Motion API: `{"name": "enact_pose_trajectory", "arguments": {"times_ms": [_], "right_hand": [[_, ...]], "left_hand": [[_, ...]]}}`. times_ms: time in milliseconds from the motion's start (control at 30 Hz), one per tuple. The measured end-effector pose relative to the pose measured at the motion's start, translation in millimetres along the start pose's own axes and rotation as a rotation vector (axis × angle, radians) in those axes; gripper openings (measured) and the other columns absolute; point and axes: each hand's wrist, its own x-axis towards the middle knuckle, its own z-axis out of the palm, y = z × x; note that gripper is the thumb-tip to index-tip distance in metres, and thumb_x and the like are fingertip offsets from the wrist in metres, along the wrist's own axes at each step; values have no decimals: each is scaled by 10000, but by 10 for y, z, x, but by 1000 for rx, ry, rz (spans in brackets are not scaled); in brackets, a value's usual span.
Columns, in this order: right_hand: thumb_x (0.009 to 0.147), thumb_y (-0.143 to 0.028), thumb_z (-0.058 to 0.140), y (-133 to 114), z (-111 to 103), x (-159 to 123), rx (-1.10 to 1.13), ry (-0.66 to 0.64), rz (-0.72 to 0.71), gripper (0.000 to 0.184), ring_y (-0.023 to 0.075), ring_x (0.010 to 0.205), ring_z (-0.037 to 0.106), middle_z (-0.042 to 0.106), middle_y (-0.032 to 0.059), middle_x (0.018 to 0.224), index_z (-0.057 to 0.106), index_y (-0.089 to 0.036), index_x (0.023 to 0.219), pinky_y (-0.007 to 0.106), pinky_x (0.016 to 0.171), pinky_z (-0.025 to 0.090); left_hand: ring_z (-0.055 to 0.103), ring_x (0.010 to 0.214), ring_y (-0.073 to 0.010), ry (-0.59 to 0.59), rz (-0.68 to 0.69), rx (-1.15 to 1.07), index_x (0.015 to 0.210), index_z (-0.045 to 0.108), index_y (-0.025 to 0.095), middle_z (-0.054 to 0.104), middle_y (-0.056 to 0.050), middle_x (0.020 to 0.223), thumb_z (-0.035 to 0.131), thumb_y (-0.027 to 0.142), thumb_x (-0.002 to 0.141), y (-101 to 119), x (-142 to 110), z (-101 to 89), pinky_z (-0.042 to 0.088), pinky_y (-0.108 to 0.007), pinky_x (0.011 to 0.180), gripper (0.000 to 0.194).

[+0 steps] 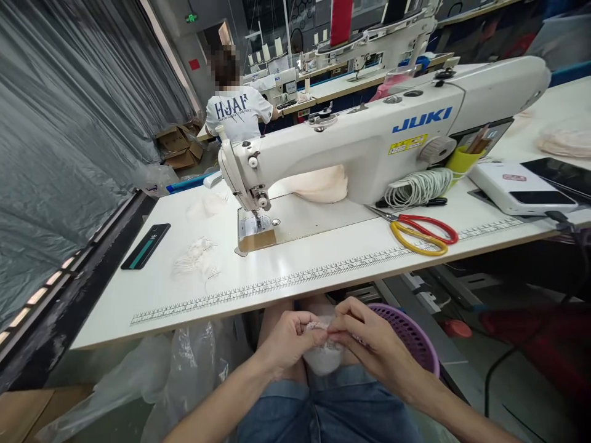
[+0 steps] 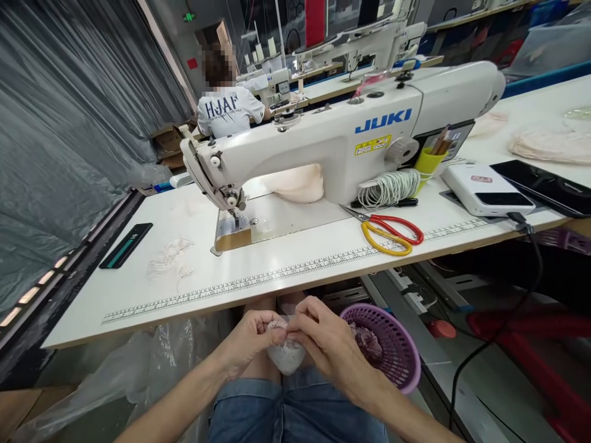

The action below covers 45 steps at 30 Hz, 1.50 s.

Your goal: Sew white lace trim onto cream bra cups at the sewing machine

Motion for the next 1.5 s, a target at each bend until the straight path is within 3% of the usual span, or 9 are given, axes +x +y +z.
{"name": "enact_pose_trajectory", "arguments": {"times_ms": [300,433,600,733,867,967,1267,1400,1500], "right_hand": [[946,-324,405,219,-86,-41,478,-32,-29,247,142,662,506,535,30,728,506,-195,761,262,593,407],[953,-298,324,524,-182,-228,200,-113,-14,296,147,617,484,517,22,664,479,-202,720,265,575,391],[910,-243,344,1000,-351,-653,-289,-180,233,308,162,528,513,581,46,617,568,-208,702,257,485,354],[916,-253,403,812,-410,-699,-304,-59,329,208,200,717,603,659,76,862,610,-228,915,268,552,405],[931,-215,424,400,-365,-408,-23,-60,104,158,159,813,571,585,54,911,572,-236,984,248,676,434],[943,-184,392,311,-264,-238,31,-77,78,178,139,790,540,536,46,896,554,-232,997,237,656,416],[943,-178,302,535,-158,-312,-112,-169,88,173,126,661,467,466,20,804,421,-206,821,225,553,357],[940,-211,313,829,-253,-520,-323,-117,140,203,131,600,468,491,25,768,449,-207,790,230,505,338],[936,-208,348,818,-322,-597,-352,-75,189,185,135,597,480,507,29,770,478,-203,804,238,517,349]], "left_hand": [[491,539,-104,-25,-150,63,610,629,108,587,-15,572,798,442,517,21,121,103,358,-223,559,385],[468,525,-100,-37,-152,136,618,636,109,573,-9,556,775,429,538,54,192,83,334,-222,542,358],[501,559,-114,-74,-159,112,667,655,109,591,-19,583,771,438,558,59,265,13,356,-230,580,365],[499,565,-107,-66,-208,89,722,667,111,599,-18,621,790,437,533,20,349,44,349,-223,571,396],[475,543,-92,-47,-205,82,686,637,109,577,-8,599,788,426,539,9,385,113,339,-218,558,381],[449,535,-82,-62,-191,77,639,596,114,542,10,570,784,412,546,13,366,149,320,-210,546,365],[460,537,-78,-84,-202,6,649,585,98,555,4,572,781,356,568,-73,350,104,326,-207,550,335],[509,566,-89,-107,-198,-29,697,621,89,608,-22,624,784,349,580,-117,343,8,357,-207,574,329],[518,571,-90,-115,-218,-23,697,628,86,617,-27,631,793,361,567,-134,329,-19,363,-205,579,347]]}}
